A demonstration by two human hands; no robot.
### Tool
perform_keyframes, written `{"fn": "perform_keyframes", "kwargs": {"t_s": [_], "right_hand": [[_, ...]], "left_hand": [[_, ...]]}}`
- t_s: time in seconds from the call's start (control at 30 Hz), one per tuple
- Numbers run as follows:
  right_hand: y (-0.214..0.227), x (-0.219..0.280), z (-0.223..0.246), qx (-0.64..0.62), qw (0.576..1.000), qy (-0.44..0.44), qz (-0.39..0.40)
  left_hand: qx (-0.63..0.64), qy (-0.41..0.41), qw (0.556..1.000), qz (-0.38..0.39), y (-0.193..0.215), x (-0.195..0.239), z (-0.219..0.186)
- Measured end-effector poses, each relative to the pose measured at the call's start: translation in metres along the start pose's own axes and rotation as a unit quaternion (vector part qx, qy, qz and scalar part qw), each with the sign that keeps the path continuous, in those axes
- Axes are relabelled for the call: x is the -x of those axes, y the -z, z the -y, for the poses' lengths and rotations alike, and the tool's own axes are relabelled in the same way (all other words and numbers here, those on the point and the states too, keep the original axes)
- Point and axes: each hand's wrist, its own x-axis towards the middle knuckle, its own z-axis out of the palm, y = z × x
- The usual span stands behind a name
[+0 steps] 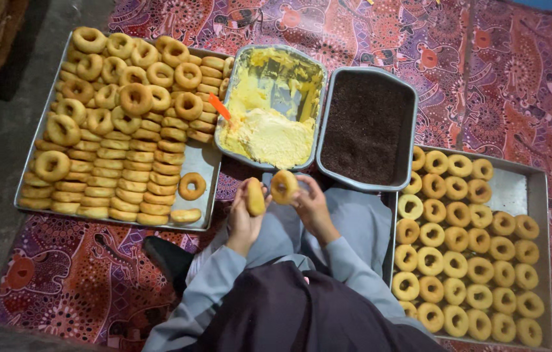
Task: The person sits on the floor and repeatedly picks up ring-shaped donuts, splits them open, fills them with a yellow paste using a spatula, and places them into a tray of dark granular topping. The filled donuts are then arranged on a separate tray.
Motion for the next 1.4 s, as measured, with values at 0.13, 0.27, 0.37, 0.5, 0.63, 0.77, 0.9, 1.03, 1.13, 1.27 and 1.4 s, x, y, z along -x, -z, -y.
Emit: {"fn": "perform_keyframes", "kwargs": {"t_s": [0.13, 0.27, 0.37, 0.5, 0.63, 0.77, 0.9, 1.03, 1.13, 1.27, 1.4], "right_hand": [[-0.021, -0.003, -0.018, 0.316, 0.938, 0.063, 0.126], [-0.049, -0.012, -0.019, 0.482, 0.872, 0.075, 0.049], [-0.071, -0.029, -0.006, 0.564, 0.793, 0.22, 0.071], [-0.086, -0.083, 0.011, 0.651, 0.68, 0.319, 0.11], [-0.085, -0.12, 0.014, 0.671, 0.635, 0.374, 0.085], [-0.093, -0.107, 0.01, 0.615, 0.711, 0.324, 0.108], [-0.094, -0.078, 0.0, 0.586, 0.689, 0.34, 0.257], [-0.079, -0.106, 0.01, 0.614, 0.68, 0.376, 0.136], [-0.066, -0.131, 0.025, 0.653, 0.675, 0.335, 0.074], [-0.072, -0.108, 0.02, 0.622, 0.739, 0.235, 0.108], [-0.082, -0.082, 0.007, 0.558, 0.725, 0.325, 0.239]], "left_hand": [[-0.013, 0.039, 0.997, -0.061, 0.012, -0.018, 0.007], [-0.097, -0.005, 0.995, -0.025, 0.02, -0.019, 0.001], [0.024, -0.003, 0.996, -0.087, 0.027, -0.023, -0.011], [0.101, 0.064, 0.982, -0.146, 0.042, -0.043, -0.02], [0.08, 0.044, 0.986, -0.137, 0.067, -0.063, -0.015], [0.126, -0.035, 0.99, -0.05, 0.081, -0.082, -0.01], [0.04, 0.016, 0.997, -0.072, 0.074, -0.087, -0.007], [0.045, 0.021, 0.998, -0.044, 0.059, -0.082, -0.011], [0.043, 0.026, 0.997, -0.058, 0.055, -0.076, -0.011], [0.055, 0.023, 0.996, -0.071, 0.062, -0.079, -0.008], [0.056, 0.023, 0.998, -0.006, 0.073, -0.085, 0.001]]}}
